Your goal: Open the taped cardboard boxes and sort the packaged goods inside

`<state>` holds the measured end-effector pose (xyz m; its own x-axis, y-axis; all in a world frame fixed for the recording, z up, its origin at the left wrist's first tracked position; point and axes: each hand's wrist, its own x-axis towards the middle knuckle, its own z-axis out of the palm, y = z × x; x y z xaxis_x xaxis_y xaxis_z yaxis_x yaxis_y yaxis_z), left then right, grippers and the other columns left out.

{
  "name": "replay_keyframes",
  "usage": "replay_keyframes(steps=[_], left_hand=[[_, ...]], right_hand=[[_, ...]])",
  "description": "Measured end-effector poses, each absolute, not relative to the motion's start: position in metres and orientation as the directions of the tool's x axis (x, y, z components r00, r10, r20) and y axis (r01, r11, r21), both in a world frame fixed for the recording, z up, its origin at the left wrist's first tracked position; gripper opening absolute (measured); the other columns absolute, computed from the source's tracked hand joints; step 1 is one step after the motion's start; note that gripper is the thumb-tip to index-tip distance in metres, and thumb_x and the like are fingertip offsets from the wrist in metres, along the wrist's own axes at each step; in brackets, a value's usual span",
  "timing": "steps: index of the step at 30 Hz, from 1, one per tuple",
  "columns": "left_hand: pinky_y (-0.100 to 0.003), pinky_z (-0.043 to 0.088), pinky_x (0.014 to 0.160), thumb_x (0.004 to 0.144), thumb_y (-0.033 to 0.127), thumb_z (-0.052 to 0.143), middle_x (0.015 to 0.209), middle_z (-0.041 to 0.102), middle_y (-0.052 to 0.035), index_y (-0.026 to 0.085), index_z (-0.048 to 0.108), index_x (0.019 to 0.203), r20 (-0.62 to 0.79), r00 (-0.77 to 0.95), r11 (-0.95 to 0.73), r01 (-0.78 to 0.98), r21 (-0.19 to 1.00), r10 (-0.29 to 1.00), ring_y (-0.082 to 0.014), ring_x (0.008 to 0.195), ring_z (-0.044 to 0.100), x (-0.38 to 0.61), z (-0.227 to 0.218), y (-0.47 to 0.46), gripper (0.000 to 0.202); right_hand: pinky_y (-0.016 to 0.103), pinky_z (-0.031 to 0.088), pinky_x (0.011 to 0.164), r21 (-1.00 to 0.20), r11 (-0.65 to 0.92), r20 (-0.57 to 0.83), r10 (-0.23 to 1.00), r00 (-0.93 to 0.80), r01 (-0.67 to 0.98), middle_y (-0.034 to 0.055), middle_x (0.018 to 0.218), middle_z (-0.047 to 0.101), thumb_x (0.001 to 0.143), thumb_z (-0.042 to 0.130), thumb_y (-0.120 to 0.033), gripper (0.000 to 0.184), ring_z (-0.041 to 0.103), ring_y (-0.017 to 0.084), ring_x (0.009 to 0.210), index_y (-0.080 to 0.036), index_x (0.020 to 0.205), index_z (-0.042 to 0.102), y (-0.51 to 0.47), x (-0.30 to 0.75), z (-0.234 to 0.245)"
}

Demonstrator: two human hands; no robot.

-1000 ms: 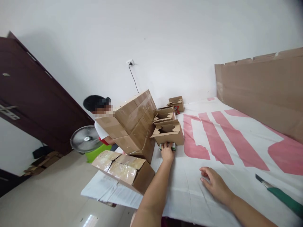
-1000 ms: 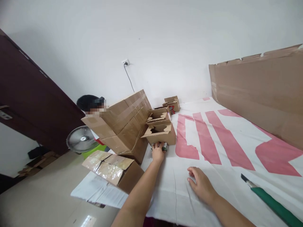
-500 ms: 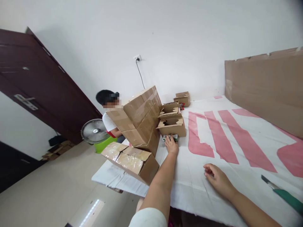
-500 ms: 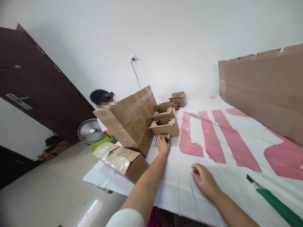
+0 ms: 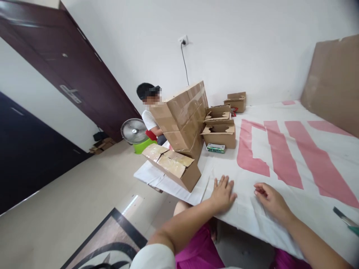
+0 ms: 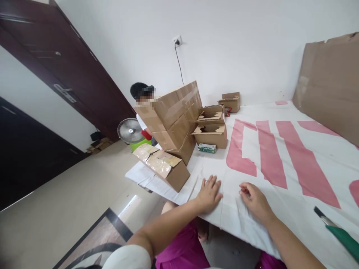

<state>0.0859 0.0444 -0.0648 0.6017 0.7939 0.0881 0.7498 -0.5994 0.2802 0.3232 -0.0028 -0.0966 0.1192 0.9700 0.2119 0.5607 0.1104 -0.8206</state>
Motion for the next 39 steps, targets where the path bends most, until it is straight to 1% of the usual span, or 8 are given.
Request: replay_keyframes(steps=[4,7,11,25,28,32,35,39], left_hand=[[-0.048,0.041,0.109,0.088,0.033,0.055,0.132,0.058,-0.0140,0.021,0.057,0.127,0.346,0.563,-0.660,0.670,0.341,0.750,-0.0263,0.125,0.053,0.028,-0.031,0.006,0.041],[-0.061,0.022,0.116,0.081,0.035,0.067,0.141,0.049,-0.0133,0.025,0.063,0.120,0.635,0.176,-0.425,0.866,0.264,0.752,-0.0366,0.141,0.032,-0.017,0.009,0.022,0.041],[-0.067,0.021,0.113,0.063,0.040,0.084,0.157,0.023,-0.0145,0.027,0.059,0.129,0.504,-0.158,-0.074,0.909,0.409,0.849,-0.0465,0.145,0.018,-0.057,0.033,0.052,0.072],[-0.046,0.037,0.113,0.076,0.046,0.074,0.163,0.008,-0.0098,0.032,0.043,0.143,0.243,0.579,-0.482,0.304,0.822,0.778,-0.0338,0.143,0.034,-0.005,0.018,0.007,0.075],[-0.044,0.045,0.105,0.083,0.058,0.061,0.159,0.020,-0.0150,0.029,0.038,0.144,0.388,0.426,-0.515,0.239,0.823,0.818,-0.0298,0.133,0.047,-0.009,0.006,0.044,0.071],[-0.051,0.028,0.116,0.080,0.047,0.067,0.152,0.031,-0.0153,0.022,0.051,0.132,0.588,-0.155,-0.300,0.741,0.601,0.794,-0.0333,0.144,0.027,-0.061,0.023,0.108,0.060],[-0.050,0.028,0.116,0.069,0.031,0.078,0.157,0.023,-0.0141,0.024,0.049,0.136,0.420,-0.534,0.129,0.716,0.686,0.734,-0.0356,0.141,0.032,-0.120,0.046,0.146,0.074],[-0.040,0.045,0.106,0.069,0.025,0.076,0.139,0.050,-0.0130,0.015,0.053,0.132,0.230,-0.632,0.188,0.523,0.832,0.740,-0.0275,0.122,0.055,-0.182,0.054,0.153,0.068]], right_hand=[[0.038,0.052,0.080,-0.793,0.124,0.222,0.971,0.093,0.597,0.0077,0.098,0.068,0.084,0.050,-0.045,0.030,0.065,0.022,0.087,-0.021,0.099,0.061,-0.004,0.322,-0.093],[0.039,0.052,0.080,-0.776,0.132,0.235,0.968,0.089,0.616,0.0079,0.098,0.068,0.083,0.050,-0.045,0.030,0.065,0.023,0.087,-0.021,0.097,0.061,-0.004,0.321,-0.089],[0.040,0.052,0.079,-0.768,0.139,0.243,0.966,0.084,0.626,0.0084,0.097,0.068,0.082,0.050,-0.044,0.028,0.065,0.023,0.087,-0.021,0.095,0.061,-0.006,0.320,-0.086],[0.041,0.052,0.083,-0.771,0.121,0.215,0.974,0.076,0.626,0.0084,0.098,0.068,0.084,0.048,-0.045,0.029,0.064,0.024,0.090,-0.022,0.096,0.062,-0.008,0.321,-0.083],[0.042,0.052,0.083,-0.780,0.125,0.211,0.975,0.070,0.614,0.0086,0.098,0.069,0.084,0.049,-0.048,0.031,0.065,0.025,0.090,-0.023,0.096,0.062,-0.009,0.322,-0.085],[0.042,0.053,0.081,-0.782,0.104,0.193,0.978,0.079,0.614,0.0082,0.097,0.070,0.082,0.050,-0.049,0.031,0.065,0.025,0.088,-0.023,0.094,0.063,-0.007,0.323,-0.084],[0.042,0.053,0.079,-0.781,0.105,0.199,0.976,0.085,0.616,0.0079,0.094,0.070,0.081,0.051,-0.049,0.031,0.065,0.025,0.086,-0.024,0.092,0.064,-0.006,0.323,-0.082],[0.041,0.052,0.079,-0.784,0.105,0.193,0.978,0.080,0.612,0.0075,0.094,0.070,0.082,0.050,-0.049,0.031,0.065,0.025,0.086,-0.024,0.092,0.064,-0.007,0.322,-0.081]])
